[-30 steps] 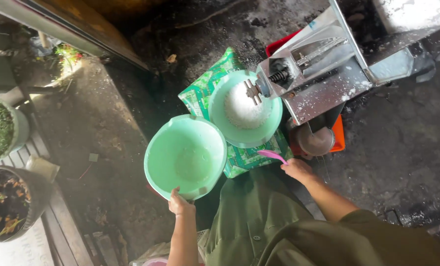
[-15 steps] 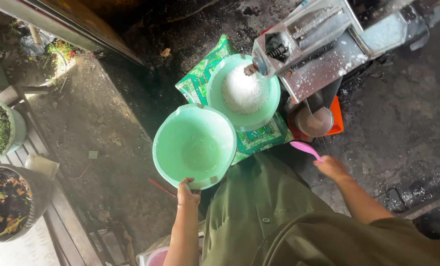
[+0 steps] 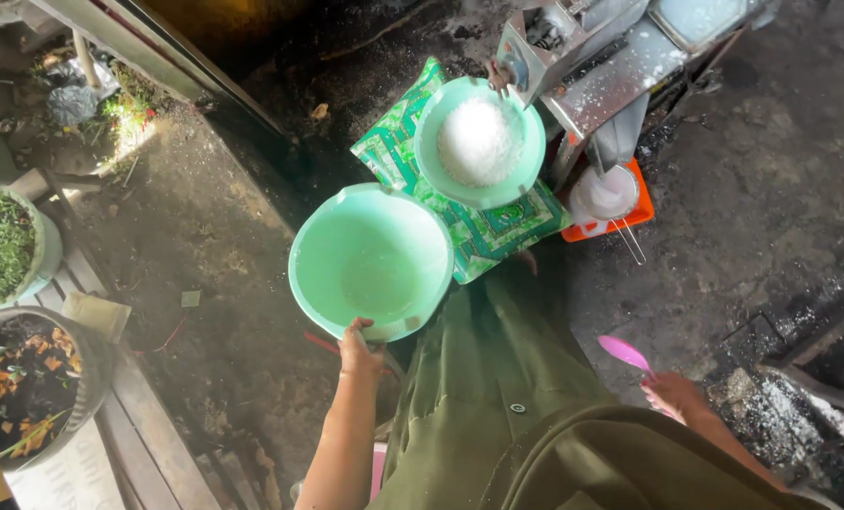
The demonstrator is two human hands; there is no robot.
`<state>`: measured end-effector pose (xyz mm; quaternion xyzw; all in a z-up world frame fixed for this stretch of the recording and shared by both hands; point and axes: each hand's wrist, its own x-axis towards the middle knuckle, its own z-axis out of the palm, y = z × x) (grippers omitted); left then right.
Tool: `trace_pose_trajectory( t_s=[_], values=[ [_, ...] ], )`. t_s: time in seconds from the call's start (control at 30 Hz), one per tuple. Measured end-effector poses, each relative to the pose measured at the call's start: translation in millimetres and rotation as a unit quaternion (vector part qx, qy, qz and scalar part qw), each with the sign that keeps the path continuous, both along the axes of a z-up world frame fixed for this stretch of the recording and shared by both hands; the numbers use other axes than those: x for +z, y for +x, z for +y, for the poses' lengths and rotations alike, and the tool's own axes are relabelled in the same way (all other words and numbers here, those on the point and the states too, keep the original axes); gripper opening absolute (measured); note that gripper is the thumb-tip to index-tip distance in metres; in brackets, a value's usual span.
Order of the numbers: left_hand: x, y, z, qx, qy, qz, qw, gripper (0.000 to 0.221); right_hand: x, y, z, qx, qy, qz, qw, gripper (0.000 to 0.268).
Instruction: Mixing white pulp in a bowl and pouring it into a processing machine
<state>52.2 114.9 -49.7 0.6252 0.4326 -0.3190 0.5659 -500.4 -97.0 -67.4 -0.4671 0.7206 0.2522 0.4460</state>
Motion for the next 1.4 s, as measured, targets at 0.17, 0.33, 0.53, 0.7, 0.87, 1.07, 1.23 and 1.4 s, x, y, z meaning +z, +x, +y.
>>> trace_pose_trajectory(
  t_s=[0.17,0.33,0.53,0.7,0.87,1.07,1.23,1.4],
  values=[
    [-4,5,21,-0.091,0.069,0.008,0.993,0.049,0,4,41,0.001,-0.027,-0.043,0.999,0.040],
    [-10,-4,11,-0.135,0.044,0.015,0.990,0.029,24,-5,55,-0.056,-0.041,-0.056,0.996,0.042],
    [-48,-25,-20,-0.016,-0.047,0.105,0.993,0.015,18,-59,69,-0.143,-0.044,-0.052,0.987,0.034],
    [-45,-63,-58,-0.049,-0.041,0.069,0.996,0.013,-9,-146,88,-0.088,-0.084,-0.046,0.991,0.045],
    [-28,-89,-101,0.030,-0.037,0.048,0.998,0.020,22,-174,64,-0.099,0.002,0.149,0.984,0.063],
    [-37,-79,-111,0.093,-0.024,-0.038,0.995,0.031,-40,-141,-16,-0.305,-0.060,0.003,0.950,0.042],
    [9,-35,-156,0.131,0.074,-0.101,0.983,0.058,-107,14,-131,-0.131,-0.109,-0.089,0.981,0.031],
    [24,28,-208,0.091,0.120,-0.142,0.978,0.054,-89,237,-205,-0.234,-0.079,-0.247,0.937,0.029]
  ],
)
